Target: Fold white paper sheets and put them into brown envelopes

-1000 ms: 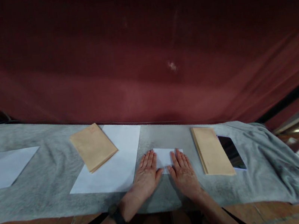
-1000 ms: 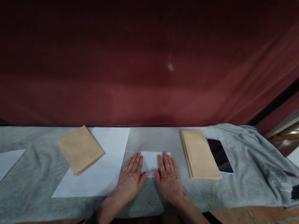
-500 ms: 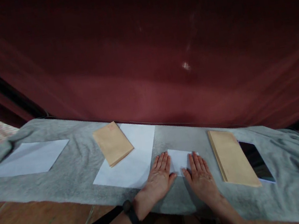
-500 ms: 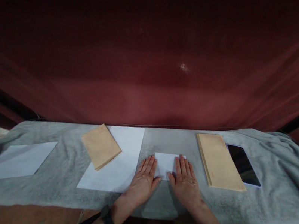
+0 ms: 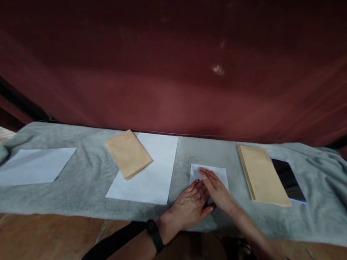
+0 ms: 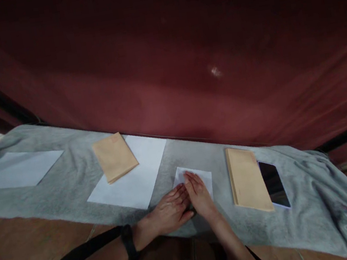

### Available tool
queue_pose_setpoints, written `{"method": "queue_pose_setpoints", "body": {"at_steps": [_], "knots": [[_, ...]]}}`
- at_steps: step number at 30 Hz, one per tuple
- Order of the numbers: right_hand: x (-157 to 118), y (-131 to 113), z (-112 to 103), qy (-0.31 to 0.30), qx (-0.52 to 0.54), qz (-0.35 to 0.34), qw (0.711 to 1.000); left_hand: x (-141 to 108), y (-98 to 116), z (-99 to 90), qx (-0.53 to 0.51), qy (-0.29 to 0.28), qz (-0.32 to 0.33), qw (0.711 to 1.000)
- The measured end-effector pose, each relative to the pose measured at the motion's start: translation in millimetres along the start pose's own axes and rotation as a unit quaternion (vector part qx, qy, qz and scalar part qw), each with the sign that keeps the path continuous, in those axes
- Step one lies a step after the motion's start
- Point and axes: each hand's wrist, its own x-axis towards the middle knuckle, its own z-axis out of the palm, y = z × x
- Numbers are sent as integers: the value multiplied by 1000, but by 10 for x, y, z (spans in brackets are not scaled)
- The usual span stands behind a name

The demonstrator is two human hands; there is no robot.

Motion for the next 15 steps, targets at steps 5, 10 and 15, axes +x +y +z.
{"method": "queue_pose_setpoints", "body": {"at_steps": [5,10,15], "knots": [[64,-88,-2,-71,-55,-35,995,-1,49,-27,-30,-12,29,999],[80,-120,8,-101,-89,-42,990,20,62,19,-20,-4,33,999],[106,-27,-1,-76,-51,-42,995,21,76,10,5,-10,44,999]]}}
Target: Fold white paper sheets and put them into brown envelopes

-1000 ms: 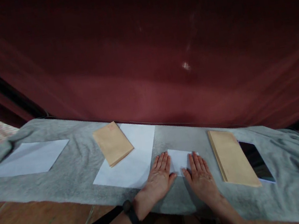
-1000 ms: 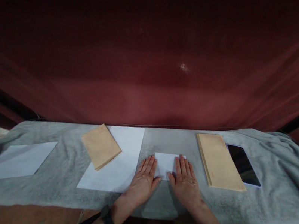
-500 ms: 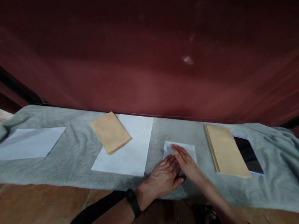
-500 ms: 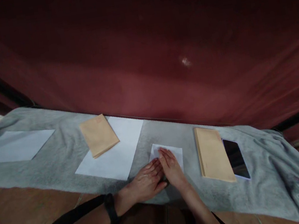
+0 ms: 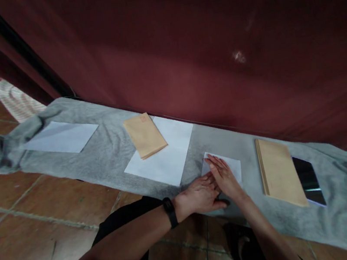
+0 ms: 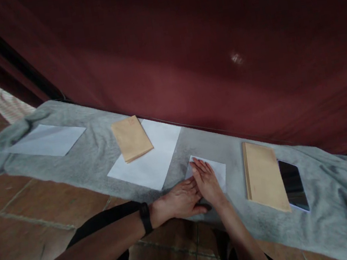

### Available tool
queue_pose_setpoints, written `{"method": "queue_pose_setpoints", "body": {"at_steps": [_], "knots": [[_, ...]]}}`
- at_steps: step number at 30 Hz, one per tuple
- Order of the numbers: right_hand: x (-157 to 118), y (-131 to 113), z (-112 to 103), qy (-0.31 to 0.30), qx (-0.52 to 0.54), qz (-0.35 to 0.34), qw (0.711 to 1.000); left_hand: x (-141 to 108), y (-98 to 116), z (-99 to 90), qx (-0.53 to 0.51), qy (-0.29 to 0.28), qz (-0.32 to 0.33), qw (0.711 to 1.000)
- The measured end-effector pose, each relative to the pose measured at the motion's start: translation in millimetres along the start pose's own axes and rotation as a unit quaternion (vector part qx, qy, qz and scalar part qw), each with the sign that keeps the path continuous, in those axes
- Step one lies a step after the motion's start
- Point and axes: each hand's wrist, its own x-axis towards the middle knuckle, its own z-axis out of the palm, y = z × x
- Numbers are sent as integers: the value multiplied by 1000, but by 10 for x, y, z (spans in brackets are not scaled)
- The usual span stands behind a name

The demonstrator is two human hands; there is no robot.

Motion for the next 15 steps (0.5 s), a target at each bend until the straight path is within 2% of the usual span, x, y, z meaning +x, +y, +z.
{"method": "queue_pose_setpoints", "body": {"at_steps": [6,10,15], "knots": [[-7,54,33,30,24,-3,999,-27,27,-45,6,11,9,1000],[-50,7,48,51,-4,10,999,-66,73,67,9,37,-22,999],[-128,-36,48,57,-52,41,996,-83,150,188,68,74,-48,994]]}}
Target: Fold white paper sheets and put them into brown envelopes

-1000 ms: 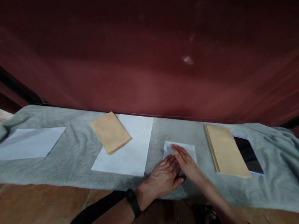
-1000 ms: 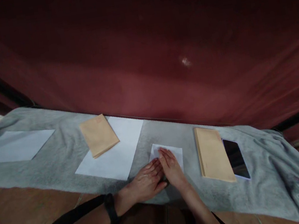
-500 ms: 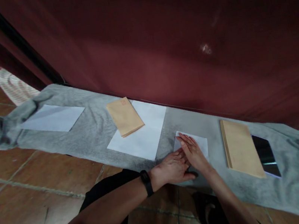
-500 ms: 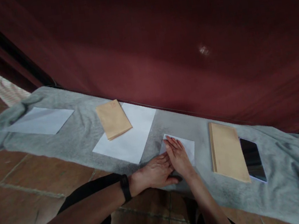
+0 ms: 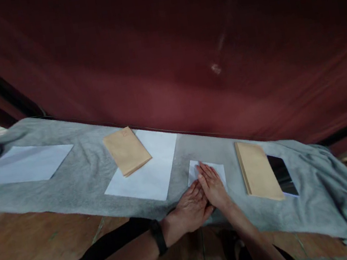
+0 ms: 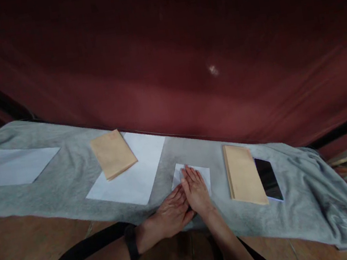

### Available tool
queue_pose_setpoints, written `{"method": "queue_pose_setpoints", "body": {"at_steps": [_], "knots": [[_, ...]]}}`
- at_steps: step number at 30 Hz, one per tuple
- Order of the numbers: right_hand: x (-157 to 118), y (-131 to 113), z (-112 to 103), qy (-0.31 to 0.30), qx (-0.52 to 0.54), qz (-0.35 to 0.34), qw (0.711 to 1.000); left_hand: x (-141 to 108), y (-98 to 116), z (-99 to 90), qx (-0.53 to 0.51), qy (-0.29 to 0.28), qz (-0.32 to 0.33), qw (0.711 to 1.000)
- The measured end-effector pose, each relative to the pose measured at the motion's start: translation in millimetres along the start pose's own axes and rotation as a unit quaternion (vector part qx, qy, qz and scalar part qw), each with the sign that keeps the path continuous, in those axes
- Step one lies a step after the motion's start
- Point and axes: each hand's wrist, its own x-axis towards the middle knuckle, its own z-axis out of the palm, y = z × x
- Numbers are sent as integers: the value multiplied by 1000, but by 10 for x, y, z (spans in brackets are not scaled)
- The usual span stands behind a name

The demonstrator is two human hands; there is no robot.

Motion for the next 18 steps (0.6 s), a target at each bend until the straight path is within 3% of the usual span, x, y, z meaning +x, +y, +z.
{"method": "queue_pose_setpoints", "body": {"at_steps": [7,13,18], "knots": [[-142,102,4,16,-72,23,997,-33,-50,69,-4,6,0,1000],[-282,246,17,54,-160,41,985,-15,-215,263,25,19,-59,998],[-356,336,-26,64,-198,48,977,57,-337,298,39,22,-109,993]]}}
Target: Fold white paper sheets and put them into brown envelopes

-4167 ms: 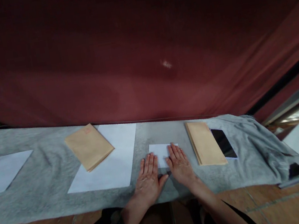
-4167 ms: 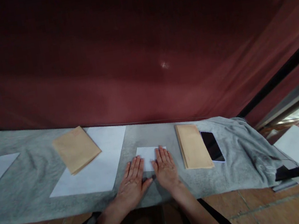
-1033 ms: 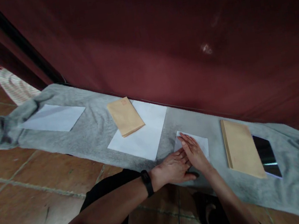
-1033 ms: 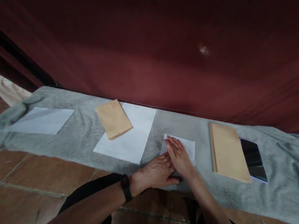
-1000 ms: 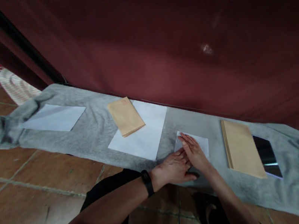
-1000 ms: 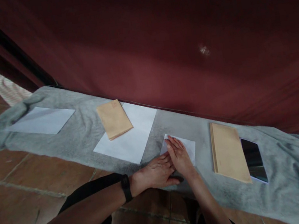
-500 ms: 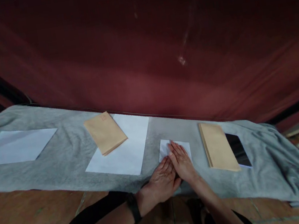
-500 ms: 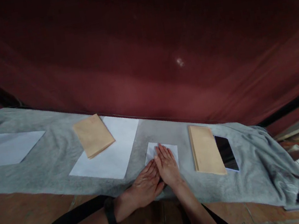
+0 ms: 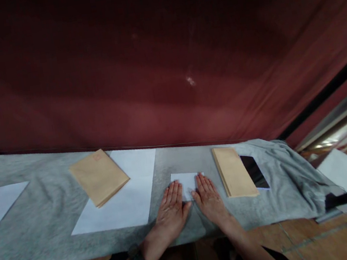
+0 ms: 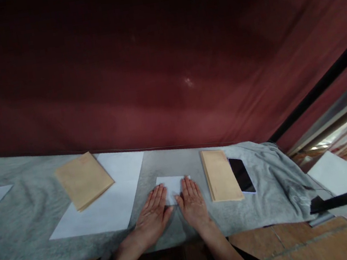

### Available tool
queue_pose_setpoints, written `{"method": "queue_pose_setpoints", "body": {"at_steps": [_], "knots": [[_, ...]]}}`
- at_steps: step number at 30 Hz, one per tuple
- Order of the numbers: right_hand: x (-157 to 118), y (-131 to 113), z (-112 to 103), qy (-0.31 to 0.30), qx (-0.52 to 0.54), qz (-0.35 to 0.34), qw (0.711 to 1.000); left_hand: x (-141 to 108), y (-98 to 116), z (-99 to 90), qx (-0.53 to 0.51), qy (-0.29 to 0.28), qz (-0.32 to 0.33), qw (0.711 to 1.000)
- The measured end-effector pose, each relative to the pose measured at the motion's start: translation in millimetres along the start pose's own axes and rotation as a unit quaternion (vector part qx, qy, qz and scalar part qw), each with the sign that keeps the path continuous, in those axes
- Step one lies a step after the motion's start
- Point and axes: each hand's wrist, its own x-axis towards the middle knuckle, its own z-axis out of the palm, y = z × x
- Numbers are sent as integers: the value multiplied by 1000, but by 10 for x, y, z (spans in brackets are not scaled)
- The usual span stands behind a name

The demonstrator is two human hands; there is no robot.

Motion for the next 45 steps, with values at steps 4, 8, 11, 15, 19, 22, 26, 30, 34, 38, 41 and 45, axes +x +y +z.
{"method": "queue_pose_setpoints", "body": {"at_steps": [4,8,11,15,19,22,26,30,34,38,41,45], "knots": [[-33,38,10,9,-16,8,1000,125,-46,-14,15,-12,-31,999],[-66,69,22,16,-26,11,999,241,-84,-30,30,-31,-56,997],[-80,100,9,12,-37,11,999,295,-116,-52,37,-39,-64,996],[-95,154,10,16,-47,16,999,331,-129,-99,39,-52,-71,995],[-123,188,40,42,-43,30,998,353,-114,-139,43,-67,-85,993],[-105,121,3,59,-30,45,997,354,-112,-149,48,-67,-84,993],[1,-137,-91,37,32,14,999,338,-130,-143,52,-59,-71,994],[86,-371,-76,0,77,-14,997,324,-159,-125,51,-61,-54,995],[102,-362,-5,12,45,3,999,327,-189,-113,45,-57,-54,996],[108,-229,17,39,17,30,999,336,-223,-134,44,-68,-60,995],[111,-152,29,47,0,37,998,329,-244,-150,47,-72,-63,994],[107,-80,54,49,-19,40,998,311,-249,-136,55,-68,-70,994]]}}
